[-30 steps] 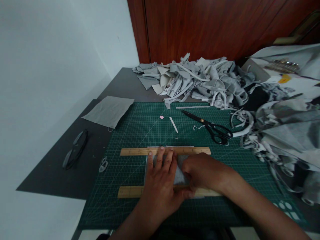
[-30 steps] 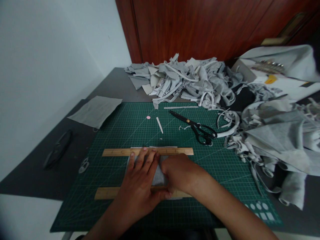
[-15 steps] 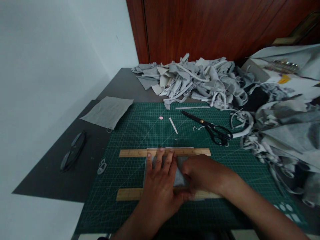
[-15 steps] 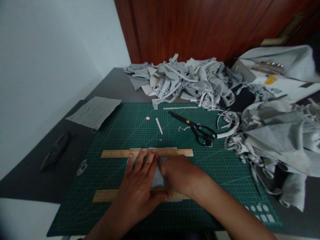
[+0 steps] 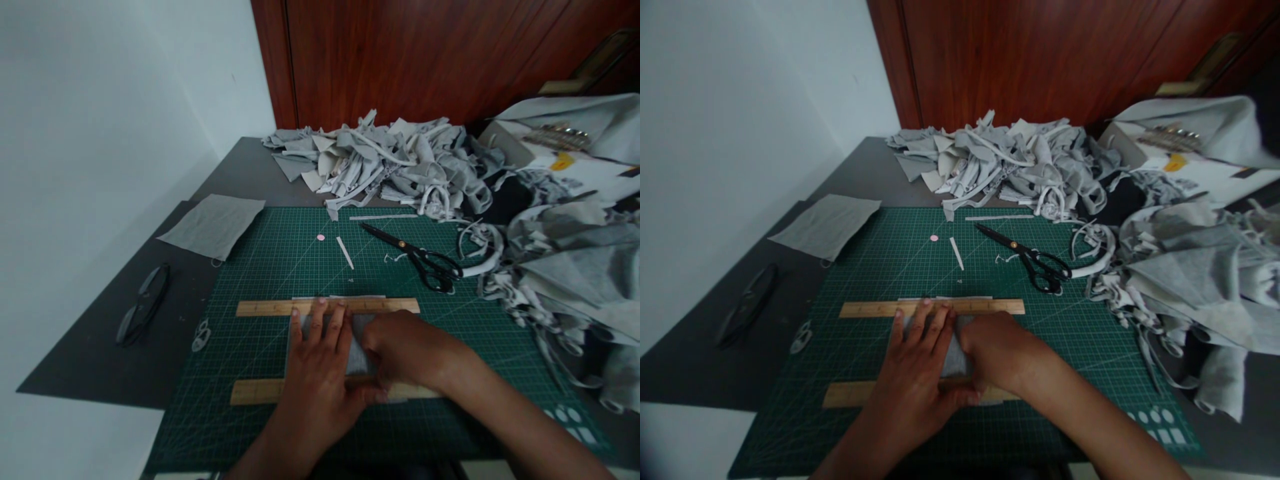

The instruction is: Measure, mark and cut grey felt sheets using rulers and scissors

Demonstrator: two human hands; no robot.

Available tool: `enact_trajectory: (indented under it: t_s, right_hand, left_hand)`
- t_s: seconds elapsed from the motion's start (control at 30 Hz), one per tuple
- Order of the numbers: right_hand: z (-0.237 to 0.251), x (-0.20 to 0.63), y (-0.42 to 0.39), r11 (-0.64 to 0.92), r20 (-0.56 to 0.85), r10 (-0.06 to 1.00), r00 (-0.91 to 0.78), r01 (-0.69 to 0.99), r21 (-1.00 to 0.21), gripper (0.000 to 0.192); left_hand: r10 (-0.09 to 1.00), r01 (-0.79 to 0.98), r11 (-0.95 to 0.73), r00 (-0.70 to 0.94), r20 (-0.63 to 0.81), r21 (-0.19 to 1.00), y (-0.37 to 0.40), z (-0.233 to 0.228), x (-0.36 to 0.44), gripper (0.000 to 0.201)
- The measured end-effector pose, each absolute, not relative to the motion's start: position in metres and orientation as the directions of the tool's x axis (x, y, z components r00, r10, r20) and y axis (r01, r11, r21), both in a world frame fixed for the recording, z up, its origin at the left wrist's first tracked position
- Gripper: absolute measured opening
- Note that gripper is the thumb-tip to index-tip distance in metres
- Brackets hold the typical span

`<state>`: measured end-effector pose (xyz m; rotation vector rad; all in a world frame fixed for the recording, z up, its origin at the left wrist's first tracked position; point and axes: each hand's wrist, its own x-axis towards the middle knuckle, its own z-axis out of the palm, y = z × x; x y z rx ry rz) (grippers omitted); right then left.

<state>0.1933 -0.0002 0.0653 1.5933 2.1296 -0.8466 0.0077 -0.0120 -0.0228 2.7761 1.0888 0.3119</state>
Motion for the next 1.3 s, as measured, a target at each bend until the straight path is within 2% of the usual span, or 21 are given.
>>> enact_trajectory:
  t_s: [0.27, 0.47, 0.53, 0.83, 1.3]
  right_hand:
    - [0.053, 0.197, -0.006, 0.156, -0.580, 0.756, -0.302, 0.945, -0.289, 0.017]
    - [0.039, 0.201, -0.009, 0.199, -0.514, 0.785, -0.344, 0.927, -0.318, 0.005]
    - [0.039, 0.201, -0.009, 0.179, -0.535, 0.778, -0.330, 0.932, -0.314, 0.003]
    - [0.040, 0.201, -0.009, 0.157, -0.522, 0.787, -0.329, 0.925, -0.347, 0.004]
    - [0.039, 0.201, -0.009, 0.180, -0.524, 0.784, -0.332, 0.930, -0.320, 0.008]
  left_hand:
    - [0.700, 0.660, -0.700, 0.710, 0.077, 0.273, -0.016, -0.017, 0.008, 0.101]
    - [0.704, 0.663, -0.689, 0.708, 0.053, 0.292, -0.018, -0.011, 0.007, 0.101]
    - [0.697, 0.656, -0.694, 0.716, 0.048, 0.295, -0.018, -0.011, 0.006, 0.101]
    - [0.701, 0.662, -0.686, 0.712, 0.030, 0.302, -0.018, -0.011, 0.007, 0.102]
    - [0.702, 0.655, -0.687, 0.710, 0.053, 0.314, -0.018, -0.012, 0.006, 0.101]
